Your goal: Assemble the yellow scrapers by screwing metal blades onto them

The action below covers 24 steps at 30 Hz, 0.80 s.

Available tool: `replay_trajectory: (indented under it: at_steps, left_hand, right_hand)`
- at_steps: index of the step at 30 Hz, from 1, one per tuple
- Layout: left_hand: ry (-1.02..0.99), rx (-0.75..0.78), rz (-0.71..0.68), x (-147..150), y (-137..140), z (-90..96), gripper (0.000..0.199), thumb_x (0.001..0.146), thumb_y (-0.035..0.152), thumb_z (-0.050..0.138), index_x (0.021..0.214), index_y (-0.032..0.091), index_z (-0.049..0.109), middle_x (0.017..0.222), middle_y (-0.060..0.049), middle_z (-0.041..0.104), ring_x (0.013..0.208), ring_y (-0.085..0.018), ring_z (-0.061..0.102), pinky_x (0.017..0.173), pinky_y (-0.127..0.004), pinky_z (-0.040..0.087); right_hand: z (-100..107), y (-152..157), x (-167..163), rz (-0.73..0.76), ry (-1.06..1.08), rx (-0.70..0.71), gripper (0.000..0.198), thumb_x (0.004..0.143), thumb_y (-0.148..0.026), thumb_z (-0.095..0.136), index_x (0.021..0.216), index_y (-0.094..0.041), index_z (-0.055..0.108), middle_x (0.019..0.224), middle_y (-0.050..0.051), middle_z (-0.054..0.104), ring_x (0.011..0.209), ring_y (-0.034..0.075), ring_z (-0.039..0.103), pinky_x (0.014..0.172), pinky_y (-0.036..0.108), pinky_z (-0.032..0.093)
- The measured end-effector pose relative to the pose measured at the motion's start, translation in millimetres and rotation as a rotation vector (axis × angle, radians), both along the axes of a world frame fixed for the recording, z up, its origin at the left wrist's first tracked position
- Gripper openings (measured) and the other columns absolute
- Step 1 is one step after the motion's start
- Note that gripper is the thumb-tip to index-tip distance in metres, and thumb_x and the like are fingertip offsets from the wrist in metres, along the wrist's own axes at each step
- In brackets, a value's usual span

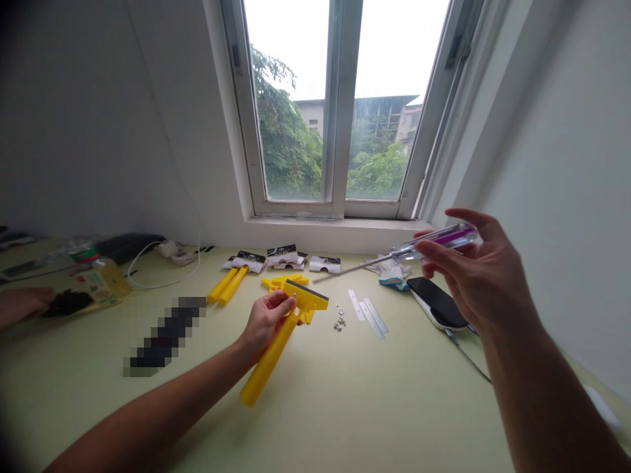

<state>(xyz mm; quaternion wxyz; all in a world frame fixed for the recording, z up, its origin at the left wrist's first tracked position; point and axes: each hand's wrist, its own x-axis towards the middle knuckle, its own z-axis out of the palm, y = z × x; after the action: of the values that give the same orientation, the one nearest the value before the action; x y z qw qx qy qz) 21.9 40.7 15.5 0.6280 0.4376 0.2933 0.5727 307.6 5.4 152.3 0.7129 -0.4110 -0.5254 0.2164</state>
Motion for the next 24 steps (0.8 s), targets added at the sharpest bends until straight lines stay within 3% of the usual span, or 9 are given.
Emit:
replay_trajectory:
  at_steps: [4, 10, 24]
  left_hand:
    - [-0.002, -0.019, -0.017, 2.4, -4.5, 2.7, 0.026, 0.070, 0.029, 0.075, 0.080, 0.009, 0.062, 0.079, -0.006, 0.064, 0.063, -0.015, 0.061, 0.058, -0.032, 0.057]
    - [0.023, -0.041, -0.040, 6.2, -10.5, 1.0, 0.028, 0.069, 0.030, 0.076, 0.081, 0.009, 0.062, 0.077, -0.006, 0.063, 0.063, -0.015, 0.061, 0.058, -0.033, 0.057]
    - [0.012, -0.024, -0.078, 9.6, -13.2, -4.3, 0.025, 0.071, 0.029, 0.074, 0.080, 0.010, 0.063, 0.076, -0.004, 0.065, 0.059, -0.013, 0.061, 0.057, -0.032, 0.058]
  right_hand:
    - [-0.8, -4.3, -19.2, 0.045, 0.072, 0.068, 0.026, 0.074, -0.032, 0.072, 0.091, -0.014, 0.064, 0.076, 0.007, 0.068, 0.040, 0.006, 0.049, 0.032, 0.018, 0.037]
    - [-6.6, -15.5, -50.4, 0.058, 0.014, 0.499, 0.033, 0.082, -0.041, 0.063, 0.099, -0.026, 0.040, 0.074, 0.001, 0.068, 0.042, 0.015, 0.057, 0.031, 0.023, 0.037]
    - [-20.9, -27.4, -72.6, 0.140, -0.108, 0.440, 0.022, 0.089, -0.037, 0.054, 0.104, -0.028, 0.042, 0.083, 0.002, 0.067, 0.038, 0.012, 0.050, 0.031, 0.026, 0.034]
